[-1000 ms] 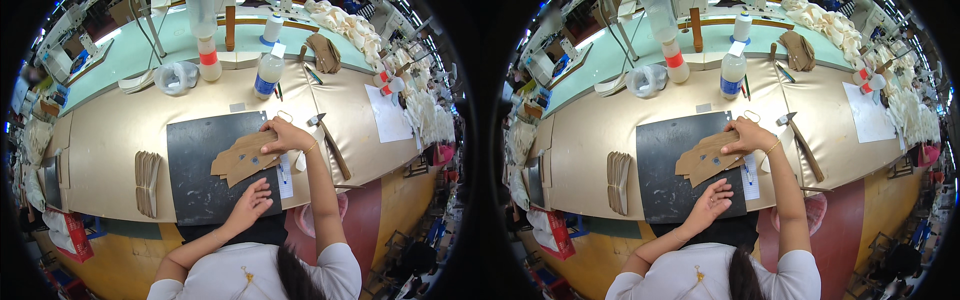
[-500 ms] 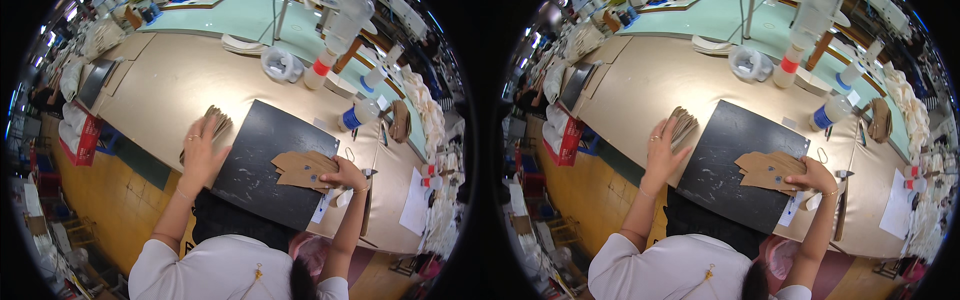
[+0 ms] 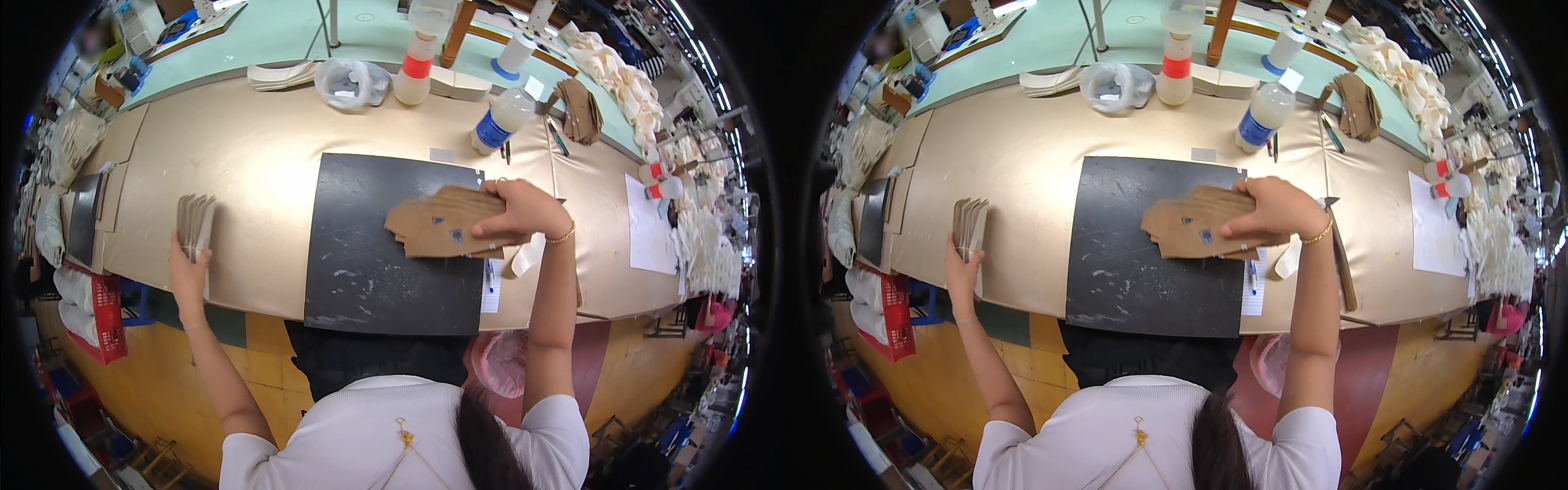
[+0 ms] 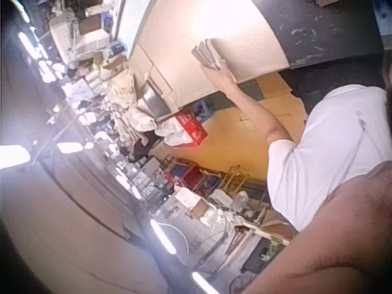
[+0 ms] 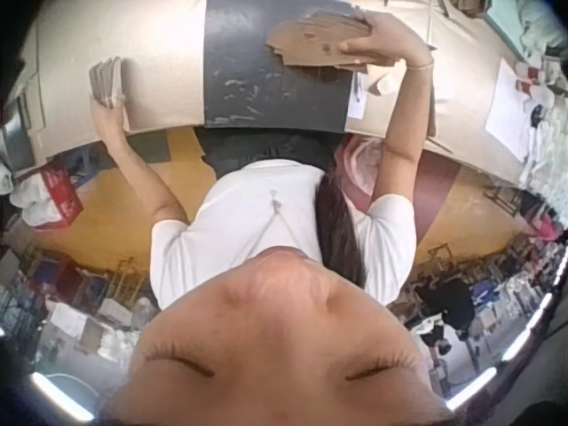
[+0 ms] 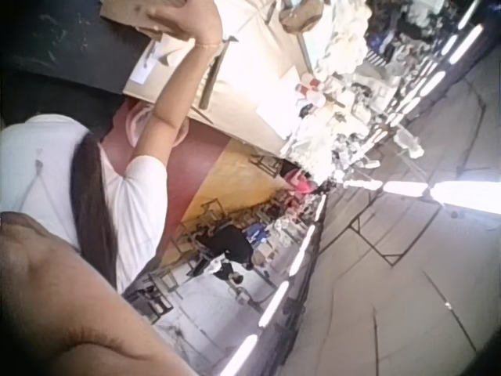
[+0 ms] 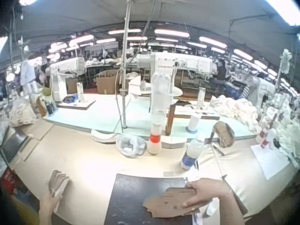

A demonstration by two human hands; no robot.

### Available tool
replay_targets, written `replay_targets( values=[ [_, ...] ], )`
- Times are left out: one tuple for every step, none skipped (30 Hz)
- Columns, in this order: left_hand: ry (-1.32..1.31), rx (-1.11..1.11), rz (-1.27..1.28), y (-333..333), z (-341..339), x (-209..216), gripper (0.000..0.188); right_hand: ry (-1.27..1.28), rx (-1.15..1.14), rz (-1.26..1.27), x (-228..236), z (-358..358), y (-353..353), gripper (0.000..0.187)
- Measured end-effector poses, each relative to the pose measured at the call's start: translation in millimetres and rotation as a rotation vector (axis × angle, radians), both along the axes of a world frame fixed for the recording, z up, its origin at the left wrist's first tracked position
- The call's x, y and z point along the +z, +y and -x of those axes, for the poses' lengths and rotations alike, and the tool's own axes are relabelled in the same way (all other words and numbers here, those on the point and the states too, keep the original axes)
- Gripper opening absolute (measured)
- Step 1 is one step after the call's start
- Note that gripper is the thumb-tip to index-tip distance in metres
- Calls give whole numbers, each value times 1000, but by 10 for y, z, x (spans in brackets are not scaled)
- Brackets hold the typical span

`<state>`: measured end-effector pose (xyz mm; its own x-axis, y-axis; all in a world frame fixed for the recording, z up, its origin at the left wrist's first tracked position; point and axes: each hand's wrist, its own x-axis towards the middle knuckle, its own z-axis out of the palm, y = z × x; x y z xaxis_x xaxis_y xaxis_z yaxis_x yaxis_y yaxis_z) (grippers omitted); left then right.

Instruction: The person applies glue from a squeeze bottle onto small white patches on several brown cardboard pieces. They also refill the squeeze bottle from a larger bottle and cap it before continuing to apply glue to additional pieces.

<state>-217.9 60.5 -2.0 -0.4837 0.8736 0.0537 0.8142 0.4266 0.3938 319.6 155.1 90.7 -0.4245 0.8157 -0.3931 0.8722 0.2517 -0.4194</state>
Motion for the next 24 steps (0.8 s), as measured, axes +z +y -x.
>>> replay_targets(
  values=[
    [192,47,36,-5,-24,-5,76,66,-49,-39,91,-4,-30,67],
    [390,95,66,-3,-37,-12,73,44,-87,-92,180,23,-63,67],
    [587,146,92,2,-62,-7,69,21,-124,-145,278,61,-96,67],
    [364,58,-13,17,-118,44,65,-3,-160,-199,353,118,-116,67],
    [134,-33,-108,19,-254,106,61,-71,-173,-305,402,186,-170,61],
    [-98,-123,-199,30,-442,145,58,-111,-218,-358,449,296,-242,58],
    [-607,-172,-228,11,-776,101,47,-157,-253,-414,523,444,-332,56],
    [-1023,-272,-113,-39,-1262,280,51,-200,-282,-471,541,598,-407,53],
    [-1670,-379,-15,-109,-1593,267,58,-159,-254,-519,467,788,-472,49],
    [-2015,-357,128,-139,-1954,185,63,-137,-244,-568,387,951,-595,45],
    [-2147,-288,170,-191,-2266,95,64,-135,-170,-600,181,1089,-718,42],
    [-2275,-217,219,-227,-2447,42,66,-133,-101,-631,-16,1215,-846,38],
    [-2344,-129,234,-211,-2504,30,60,-120,-47,-550,-90,1348,-1021,39],
    [-2399,-28,229,-213,-2525,26,55,-89,22,-469,-165,1471,-1179,40],
    [-2182,-22,170,-243,-2484,-115,55,-27,68,-486,-264,1539,-1348,41],
    [-2127,-18,183,-260,-2434,-159,50,30,108,-502,-324,1538,-1430,42],
    [-2050,-62,214,-270,-2385,-132,48,122,142,-375,-266,1483,-1393,44],
    [-1973,-104,243,-267,-2350,-102,47,213,177,-246,-174,1375,-1342,46],
    [-1949,-121,273,-266,-2274,-118,49,320,219,-118,-121,1281,-1278,48],
    [-1924,-137,303,-254,-2192,-140,52,430,187,-144,-117,1168,-1148,42],
    [-1903,-160,343,-219,-2145,-141,55,578,96,-79,-111,1020,-980,39],
    [-1897,-253,344,-161,-2122,-91,58,725,13,-9,-99,881,-803,36],
    [-1899,-342,350,-75,-2138,-6,62,695,-212,-125,-68,765,-684,34],
    [-1905,-425,359,8,-2180,106,65,652,-437,-233,-37,640,-581,32]
  ],
)
